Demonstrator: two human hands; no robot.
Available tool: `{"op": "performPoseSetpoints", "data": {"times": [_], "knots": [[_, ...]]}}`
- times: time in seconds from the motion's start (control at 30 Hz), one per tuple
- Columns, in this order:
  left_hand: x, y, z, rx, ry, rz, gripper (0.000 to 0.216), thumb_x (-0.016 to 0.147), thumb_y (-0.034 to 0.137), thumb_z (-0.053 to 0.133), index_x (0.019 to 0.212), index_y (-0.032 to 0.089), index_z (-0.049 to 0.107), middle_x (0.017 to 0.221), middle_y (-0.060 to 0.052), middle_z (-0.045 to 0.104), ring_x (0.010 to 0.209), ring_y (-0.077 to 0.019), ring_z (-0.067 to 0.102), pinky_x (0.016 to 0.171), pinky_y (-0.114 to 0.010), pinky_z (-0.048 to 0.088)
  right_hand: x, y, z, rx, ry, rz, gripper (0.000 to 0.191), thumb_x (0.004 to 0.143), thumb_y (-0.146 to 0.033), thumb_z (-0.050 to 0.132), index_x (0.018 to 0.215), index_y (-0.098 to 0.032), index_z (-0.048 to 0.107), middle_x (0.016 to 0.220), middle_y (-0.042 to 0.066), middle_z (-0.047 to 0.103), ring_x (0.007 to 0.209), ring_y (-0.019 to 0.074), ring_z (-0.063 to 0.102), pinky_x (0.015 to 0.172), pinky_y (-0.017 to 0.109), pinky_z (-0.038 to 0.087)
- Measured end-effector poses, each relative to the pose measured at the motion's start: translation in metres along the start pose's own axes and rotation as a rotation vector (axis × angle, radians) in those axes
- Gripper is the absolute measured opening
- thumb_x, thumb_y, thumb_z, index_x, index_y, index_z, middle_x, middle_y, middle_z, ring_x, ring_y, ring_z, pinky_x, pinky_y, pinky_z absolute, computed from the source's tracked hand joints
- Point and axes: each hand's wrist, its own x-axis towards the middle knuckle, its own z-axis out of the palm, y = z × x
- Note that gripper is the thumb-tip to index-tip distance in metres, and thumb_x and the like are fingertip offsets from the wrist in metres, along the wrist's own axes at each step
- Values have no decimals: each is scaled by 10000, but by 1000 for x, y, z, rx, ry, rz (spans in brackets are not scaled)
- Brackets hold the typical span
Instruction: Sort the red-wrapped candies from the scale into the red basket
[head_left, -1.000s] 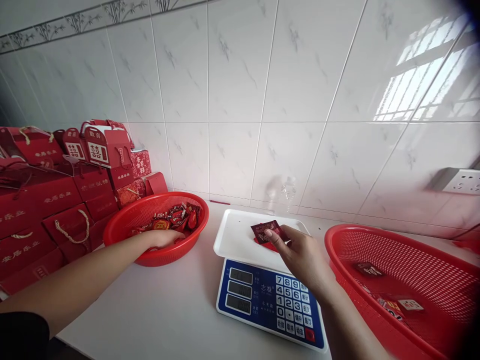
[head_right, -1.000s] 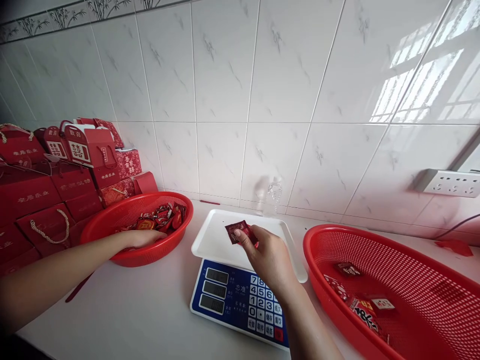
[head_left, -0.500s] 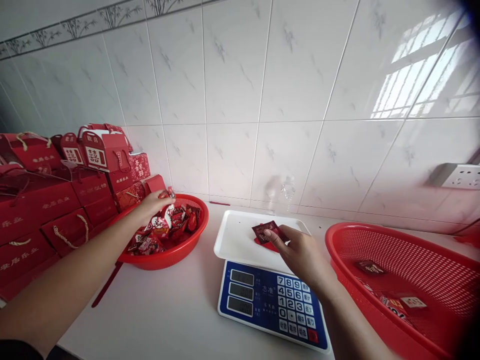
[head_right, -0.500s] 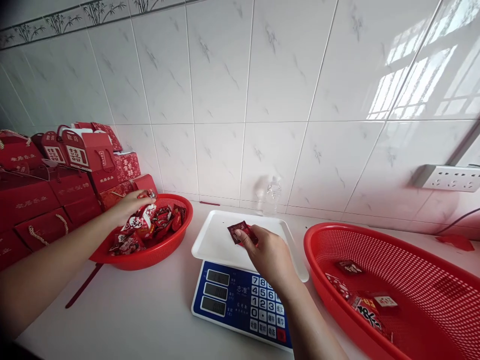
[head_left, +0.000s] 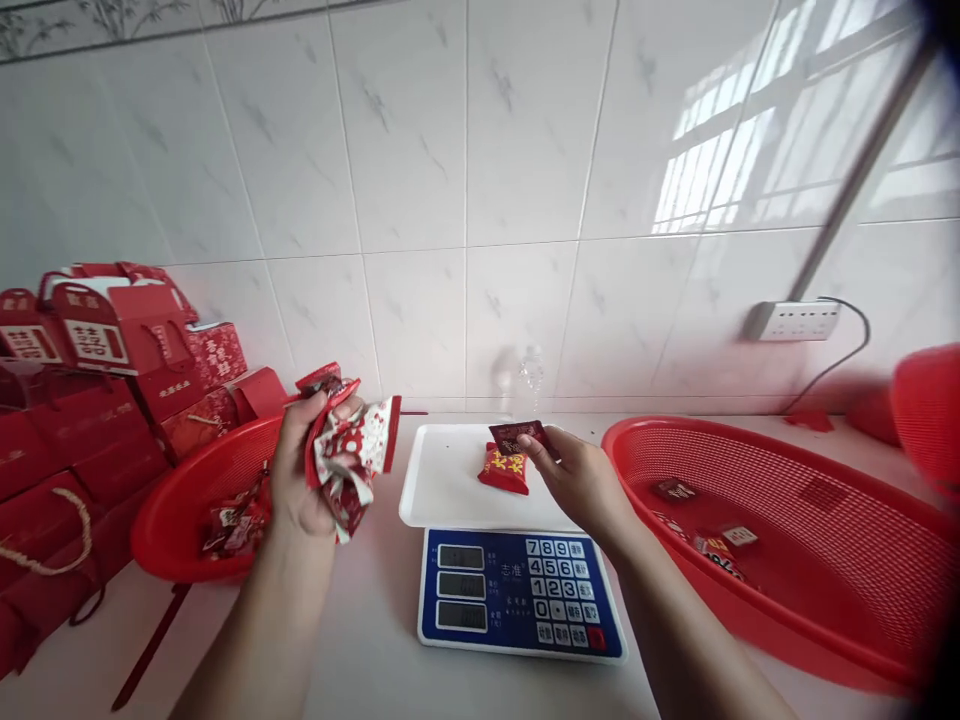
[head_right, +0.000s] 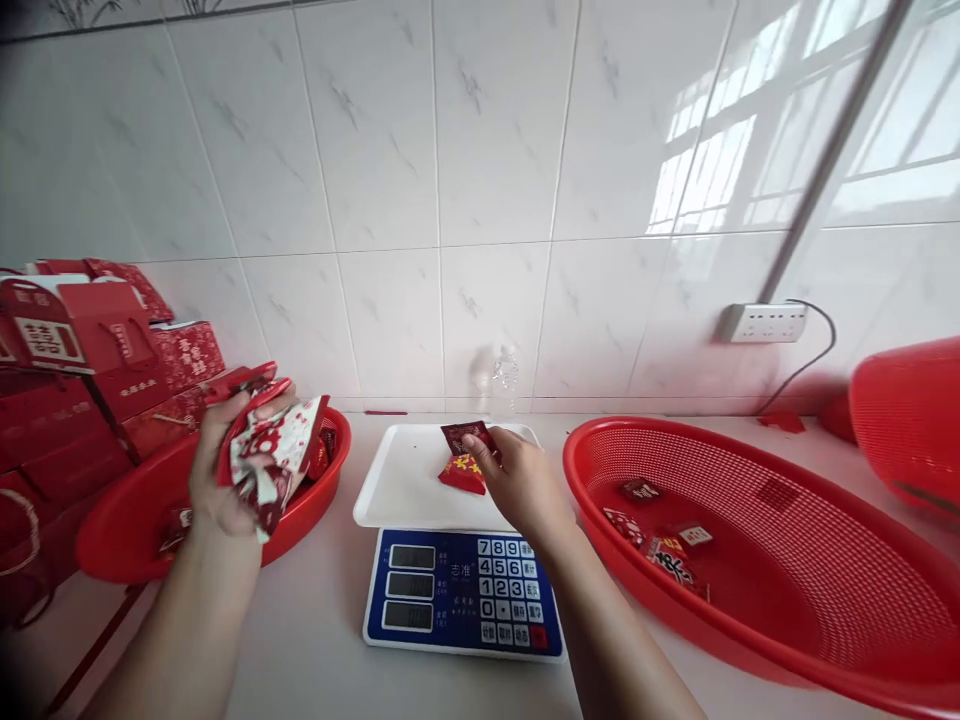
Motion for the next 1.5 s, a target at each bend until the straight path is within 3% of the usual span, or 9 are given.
{"op": "performPoseSetpoints", "data": {"times": [0.2,0.3,0.47,0.57,0.77,0.9,1.03,1.27,1.5], "knots": [[-17,-21,6,-142,-29,-31,124,677,196,655,745,198,551,564,59,477,335,-24,404,269,-84,330,-6,-12,19,103,-157,-30,231,862,-392,535,900,-244,708,844,33,706,729,178,631,646,274,440],[-13,-22,-3,-87,-39,-83,173,647,214,708,711,189,550,567,54,500,333,-33,406,265,-105,361,-10,-11,34,-58,-265,-88,190,865,-306,531,891,-252,712,918,47,698,788,204,640,669,300,456],[-8,-28,-6,-13,-22,-75,130,672,202,689,684,188,561,567,46,515,365,-45,442,287,-102,379,-12,-1,30,-238,-366,-120,459,794,-43,448,1154,-247,647,1207,94,624,1077,262,566,795,354,460],[-7,-34,-1,10,2,-94,94,697,214,648,676,189,560,558,42,499,369,-49,442,292,-108,370,-12,-1,19,-158,-394,-171,539,743,25,412,1129,-254,664,1176,46,658,1094,224,564,876,347,443],[-6,-40,4,32,79,-180,149,635,255,673,637,187,540,532,48,467,347,-40,395,295,-126,355,-13,-1,32,-76,-504,-283,330,846,-99,459,984,-230,728,1073,33,718,1049,206,609,942,337,426],[-5,-44,6,34,129,-311,241,575,312,701,569,177,502,500,45,441,350,-36,375,291,-121,322,-11,-2,42,-68,-374,-228,329,877,-129,458,1097,-213,687,1160,81,681,1154,233,555,977,396,408],[-2,-55,5,56,109,-398,284,555,360,718,570,181,498,466,54,409,342,-41,349,306,-142,313,-11,-16,27,279,-296,-88,290,910,-290,488,1128,-210,662,1141,96,682,1043,220,615,890,384,476],[0,-79,-2,187,-61,-363,309,544,359,809,576,150,585,498,20,513,403,-82,453,407,-209,408,-20,-35,2,817,-208,27,410,878,-519,505,1085,-190,636,994,97,701,904,196,650,735,323,519],[-8,-91,-1,227,-347,-388,356,662,211,773,1006,206,679,649,-12,626,592,-151,596,613,-266,479,-20,-40,-10,770,-247,-44,324,859,-456,570,1077,-230,651,1023,71,647,928,193,608,804,353,502]]}}
